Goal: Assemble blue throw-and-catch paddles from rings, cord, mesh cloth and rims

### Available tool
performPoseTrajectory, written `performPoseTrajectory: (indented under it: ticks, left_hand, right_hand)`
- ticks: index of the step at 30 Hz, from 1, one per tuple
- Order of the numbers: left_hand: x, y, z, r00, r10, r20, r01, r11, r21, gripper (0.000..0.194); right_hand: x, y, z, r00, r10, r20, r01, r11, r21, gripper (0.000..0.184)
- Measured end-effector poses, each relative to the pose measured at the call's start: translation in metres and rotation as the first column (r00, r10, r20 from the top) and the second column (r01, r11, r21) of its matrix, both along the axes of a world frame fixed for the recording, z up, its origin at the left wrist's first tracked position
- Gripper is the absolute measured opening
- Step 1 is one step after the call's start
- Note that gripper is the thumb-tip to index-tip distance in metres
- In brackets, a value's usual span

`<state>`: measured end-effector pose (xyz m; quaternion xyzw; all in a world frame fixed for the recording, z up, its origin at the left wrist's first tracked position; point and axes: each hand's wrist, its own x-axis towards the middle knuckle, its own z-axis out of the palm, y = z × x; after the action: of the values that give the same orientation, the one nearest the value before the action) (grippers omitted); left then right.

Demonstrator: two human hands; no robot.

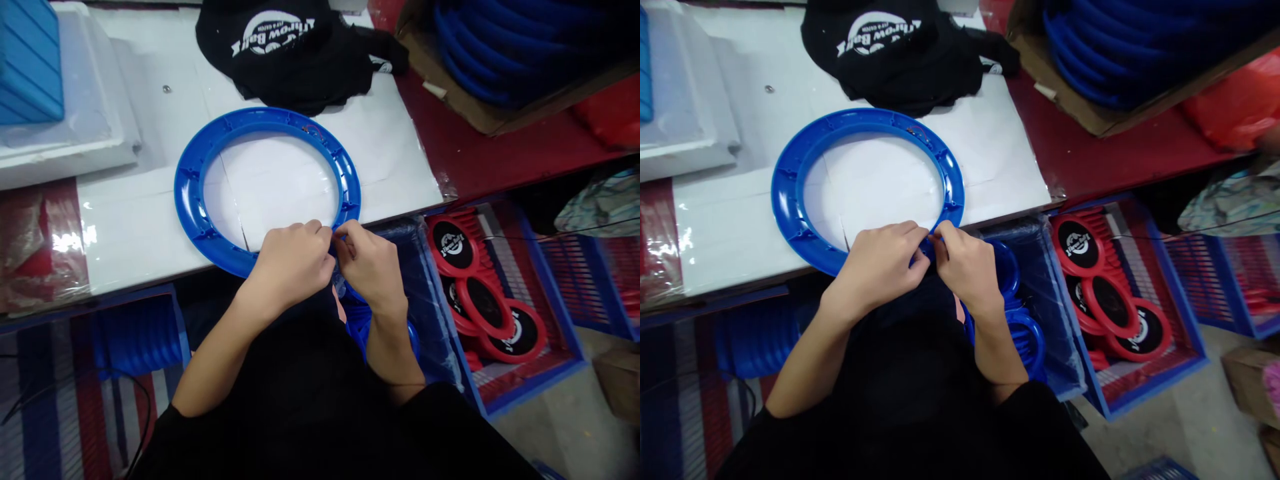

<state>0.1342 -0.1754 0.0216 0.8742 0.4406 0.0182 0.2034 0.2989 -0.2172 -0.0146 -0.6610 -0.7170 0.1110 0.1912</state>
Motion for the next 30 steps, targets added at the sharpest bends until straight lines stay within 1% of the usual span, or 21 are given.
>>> performPoseTrajectory:
  ticks: [2,4,8,10,13,16,19,21,23,25,30]
  left_hand:
    - [0.003,0.002,-0.003,1.000,0.005,-0.002,-0.005,1.000,0.017,0.028]
    - [0.003,0.004,-0.007,1.000,0.000,0.001,0.000,0.999,0.033,0.028]
    - [-0.001,0.004,-0.016,0.999,-0.026,0.025,0.023,0.994,0.104,0.026]
    - [-0.003,0.004,-0.019,0.998,-0.046,0.043,0.040,0.992,0.120,0.025]
    - [-0.006,0.004,-0.021,0.996,-0.057,0.073,0.050,0.994,0.094,0.022]
    - [-0.009,0.006,-0.022,0.993,-0.065,0.102,0.059,0.996,0.065,0.020]
    - [-0.014,0.011,-0.025,0.987,-0.096,0.126,0.088,0.994,0.070,0.019]
    - [-0.019,0.014,-0.026,0.981,-0.132,0.143,0.123,0.990,0.071,0.020]
    - [-0.024,0.016,-0.026,0.976,-0.163,0.147,0.155,0.986,0.062,0.021]
    - [-0.025,0.015,-0.022,0.979,-0.162,0.127,0.156,0.986,0.057,0.023]
    - [-0.016,0.003,-0.009,0.997,-0.047,0.063,0.044,0.998,0.053,0.023]
  right_hand:
    - [-0.002,0.000,0.000,0.999,-0.034,0.004,0.034,0.999,-0.011,0.014]
    - [0.000,0.001,0.002,0.999,-0.040,-0.006,0.040,0.999,-0.027,0.015]
    - [0.015,0.005,0.012,0.986,0.051,-0.158,-0.066,0.994,-0.091,0.016]
    - [0.023,0.007,0.017,0.974,0.070,-0.215,-0.085,0.995,-0.061,0.014]
    - [0.028,0.012,0.020,0.975,0.087,-0.203,-0.076,0.995,0.061,0.012]
    - [0.027,0.019,0.013,0.978,0.140,-0.157,-0.115,0.981,0.153,0.014]
    - [0.026,0.025,0.001,0.973,0.182,-0.143,-0.154,0.970,0.188,0.015]
    - [0.025,0.025,-0.007,0.969,0.185,-0.166,-0.151,0.969,0.197,0.014]
    - [0.022,0.022,-0.012,0.971,0.155,-0.181,-0.120,0.974,0.191,0.014]
    - [0.018,0.018,-0.012,0.980,0.110,-0.168,-0.083,0.983,0.164,0.015]
    - [0.006,0.012,-0.003,0.996,0.065,-0.055,-0.060,0.995,0.084,0.020]
